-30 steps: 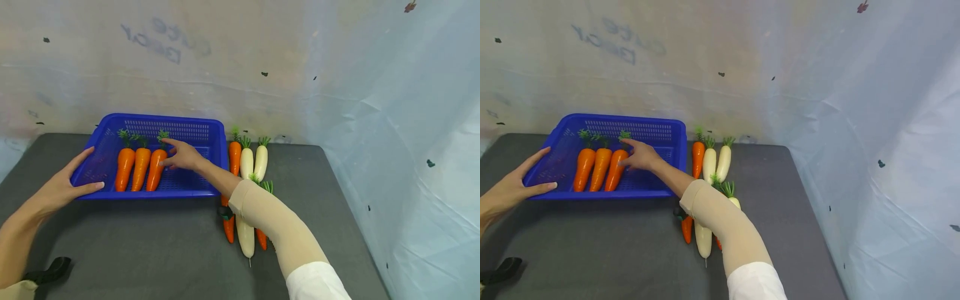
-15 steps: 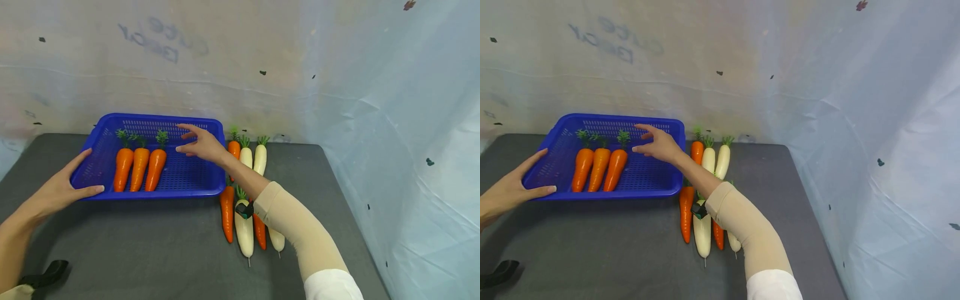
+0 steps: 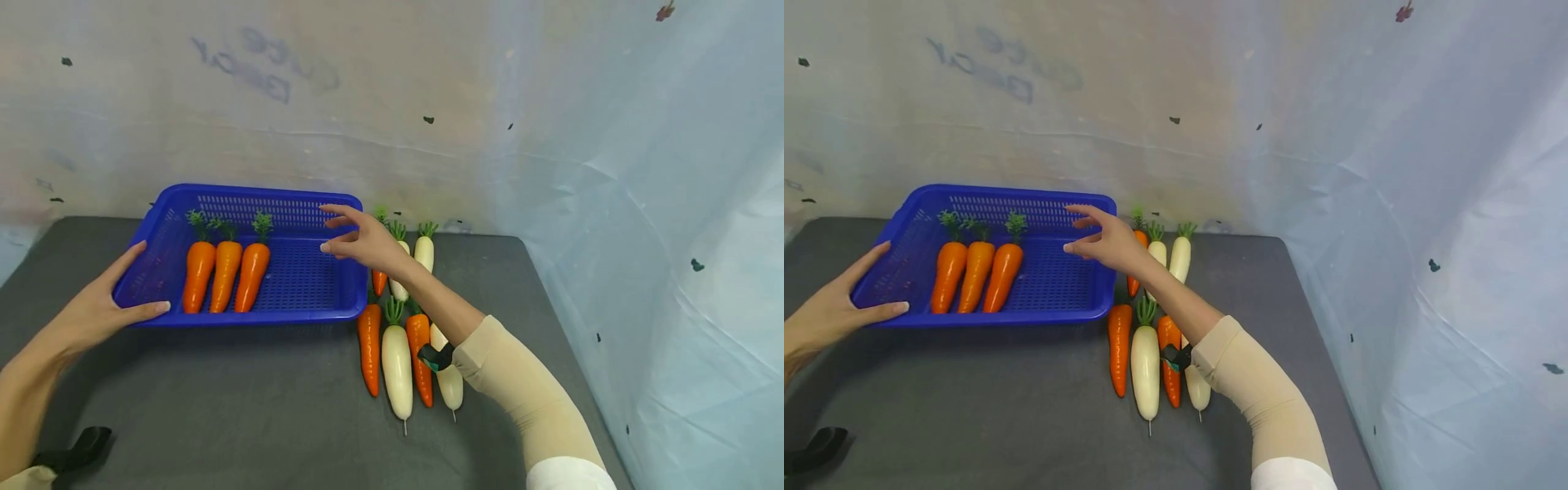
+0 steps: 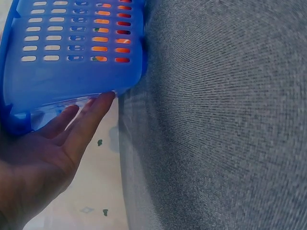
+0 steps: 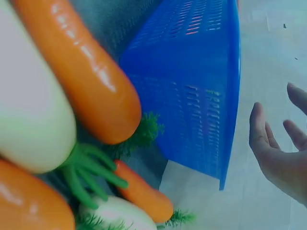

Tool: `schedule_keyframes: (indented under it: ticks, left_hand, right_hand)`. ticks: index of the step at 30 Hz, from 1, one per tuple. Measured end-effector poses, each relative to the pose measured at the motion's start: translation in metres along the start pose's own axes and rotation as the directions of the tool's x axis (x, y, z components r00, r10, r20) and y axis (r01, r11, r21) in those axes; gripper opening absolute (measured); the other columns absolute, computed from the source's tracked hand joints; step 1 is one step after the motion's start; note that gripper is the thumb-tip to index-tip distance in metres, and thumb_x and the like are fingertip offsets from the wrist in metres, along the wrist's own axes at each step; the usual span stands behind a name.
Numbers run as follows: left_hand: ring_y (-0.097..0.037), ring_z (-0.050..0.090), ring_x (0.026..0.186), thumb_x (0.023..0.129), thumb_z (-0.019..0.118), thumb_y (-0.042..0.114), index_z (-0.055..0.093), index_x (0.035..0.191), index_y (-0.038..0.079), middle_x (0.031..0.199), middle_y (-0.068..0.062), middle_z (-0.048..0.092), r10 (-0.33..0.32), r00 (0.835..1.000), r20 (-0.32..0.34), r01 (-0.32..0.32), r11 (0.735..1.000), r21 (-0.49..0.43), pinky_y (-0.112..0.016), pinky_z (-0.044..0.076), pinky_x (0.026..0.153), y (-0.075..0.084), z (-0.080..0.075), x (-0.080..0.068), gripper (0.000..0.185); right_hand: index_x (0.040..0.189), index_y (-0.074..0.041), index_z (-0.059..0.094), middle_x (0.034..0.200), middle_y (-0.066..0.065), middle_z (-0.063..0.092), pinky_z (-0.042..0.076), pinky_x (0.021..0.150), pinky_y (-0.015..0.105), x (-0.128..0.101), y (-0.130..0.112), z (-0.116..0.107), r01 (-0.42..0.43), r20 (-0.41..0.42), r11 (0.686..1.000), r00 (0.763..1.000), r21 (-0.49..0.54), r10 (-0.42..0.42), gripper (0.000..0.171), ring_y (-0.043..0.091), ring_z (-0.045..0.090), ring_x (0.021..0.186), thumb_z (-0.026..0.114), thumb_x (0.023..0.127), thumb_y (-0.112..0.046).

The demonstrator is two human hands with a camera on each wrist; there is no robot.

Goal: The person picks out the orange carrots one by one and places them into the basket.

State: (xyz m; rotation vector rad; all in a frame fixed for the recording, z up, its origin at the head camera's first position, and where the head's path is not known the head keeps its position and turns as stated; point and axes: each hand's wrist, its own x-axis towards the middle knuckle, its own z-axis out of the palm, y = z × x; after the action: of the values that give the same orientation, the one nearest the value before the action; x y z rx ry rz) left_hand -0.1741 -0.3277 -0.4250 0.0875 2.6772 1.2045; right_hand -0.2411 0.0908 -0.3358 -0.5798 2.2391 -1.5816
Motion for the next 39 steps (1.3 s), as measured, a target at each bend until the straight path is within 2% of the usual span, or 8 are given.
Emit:
schedule_keyframes:
  ticks: [6, 13, 18, 23, 27, 30, 34, 39]
  left_hand:
    - [-0.070, 0.011, 0.131, 0.092, 0.070, 0.037, -0.016, 0.156, 0.036, 0.158, -0.035, -0.011, 0.041, 0.999, 0.026, -0.042, 0.999, 0.013, -0.085, 0.011, 0.096, 0.001, -0.003, 0.004, 0.107]
    - [-0.071, 0.011, 0.130, 0.092, 0.069, 0.037, -0.015, 0.157, 0.033, 0.157, -0.036, -0.010, 0.043, 0.999, 0.025, -0.043, 0.999, 0.027, -0.085, 0.010, 0.096, 0.002, -0.004, 0.004, 0.107]
    - [-0.071, 0.010, 0.130, 0.093, 0.069, 0.036, -0.016, 0.157, 0.034, 0.158, -0.036, -0.012, 0.049, 0.998, 0.027, -0.049, 0.999, 0.017, -0.085, 0.009, 0.097, 0.003, -0.005, 0.004, 0.106]
    - [-0.071, 0.009, 0.131, 0.093, 0.069, 0.034, -0.016, 0.156, 0.035, 0.158, -0.035, -0.013, 0.048, 0.998, 0.027, -0.048, 0.999, -0.006, -0.085, 0.008, 0.097, 0.001, -0.003, 0.002, 0.107]
    - [-0.071, 0.009, 0.131, 0.092, 0.070, 0.033, -0.016, 0.157, 0.033, 0.158, -0.035, -0.013, 0.046, 0.999, 0.017, -0.046, 0.999, -0.012, -0.084, 0.008, 0.098, 0.001, -0.001, 0.000, 0.107]
    - [-0.071, 0.008, 0.131, 0.093, 0.070, 0.034, -0.016, 0.157, 0.031, 0.158, -0.035, -0.014, 0.038, 0.999, 0.005, -0.038, 0.999, -0.005, -0.084, 0.008, 0.098, 0.001, 0.000, 0.000, 0.107]
    - [-0.071, 0.009, 0.131, 0.093, 0.070, 0.036, -0.017, 0.157, 0.031, 0.158, -0.034, -0.014, 0.020, 1.000, -0.003, -0.020, 1.000, -0.004, -0.085, 0.009, 0.097, 0.001, 0.001, -0.001, 0.108]
    - [-0.070, 0.008, 0.132, 0.093, 0.069, 0.037, -0.017, 0.156, 0.032, 0.158, -0.033, -0.014, 0.009, 1.000, -0.006, -0.009, 1.000, -0.017, -0.085, 0.009, 0.097, 0.000, 0.000, -0.002, 0.107]
  right_hand:
    - [0.151, -0.021, 0.043, 0.140, 0.008, 0.052, 0.057, 0.090, 0.036, -0.027, 0.001, -0.011, 0.005, -0.026, 1.000, 1.000, 0.012, -0.005, 0.064, 0.025, 0.063, 0.114, 0.070, 0.094, -0.013]
    - [0.150, -0.016, 0.044, 0.141, 0.014, 0.053, 0.055, 0.093, 0.039, -0.067, -0.019, -0.018, -0.046, -0.089, 0.999, 0.995, -0.026, 0.043, 0.061, 0.030, 0.061, 0.118, 0.068, 0.094, -0.010]
    - [0.149, -0.013, 0.045, 0.140, 0.019, 0.051, 0.054, 0.095, 0.043, -0.083, -0.016, -0.024, -0.032, -0.116, 0.999, 0.993, -0.015, 0.030, 0.059, 0.036, 0.061, 0.118, 0.067, 0.094, -0.006]
    - [0.149, -0.016, 0.045, 0.140, 0.015, 0.051, 0.055, 0.093, 0.044, -0.094, 0.006, -0.031, -0.022, -0.120, 1.000, 0.993, -0.021, 0.019, 0.062, 0.038, 0.060, 0.118, 0.070, 0.093, -0.007]
    - [0.148, -0.022, 0.047, 0.139, 0.009, 0.053, 0.056, 0.091, 0.040, -0.105, 0.028, -0.035, -0.017, -0.139, 1.000, 0.990, 0.000, 0.017, 0.062, 0.031, 0.062, 0.116, 0.071, 0.092, -0.011]
    - [0.148, -0.023, 0.047, 0.138, 0.008, 0.053, 0.056, 0.091, 0.040, -0.114, 0.032, -0.035, -0.034, -0.161, 0.999, 0.986, -0.008, 0.032, 0.062, 0.029, 0.062, 0.114, 0.072, 0.092, -0.012]
    - [0.149, -0.021, 0.046, 0.140, 0.011, 0.052, 0.057, 0.089, 0.040, -0.126, 0.041, -0.034, -0.044, -0.184, 0.999, 0.982, -0.010, 0.041, 0.063, 0.036, 0.060, 0.118, 0.071, 0.092, -0.011]
    - [0.148, -0.019, 0.046, 0.142, 0.018, 0.049, 0.058, 0.087, 0.038, -0.142, 0.054, -0.028, -0.035, -0.207, 0.998, 0.977, 0.052, 0.045, 0.063, 0.042, 0.054, 0.124, 0.071, 0.092, -0.008]
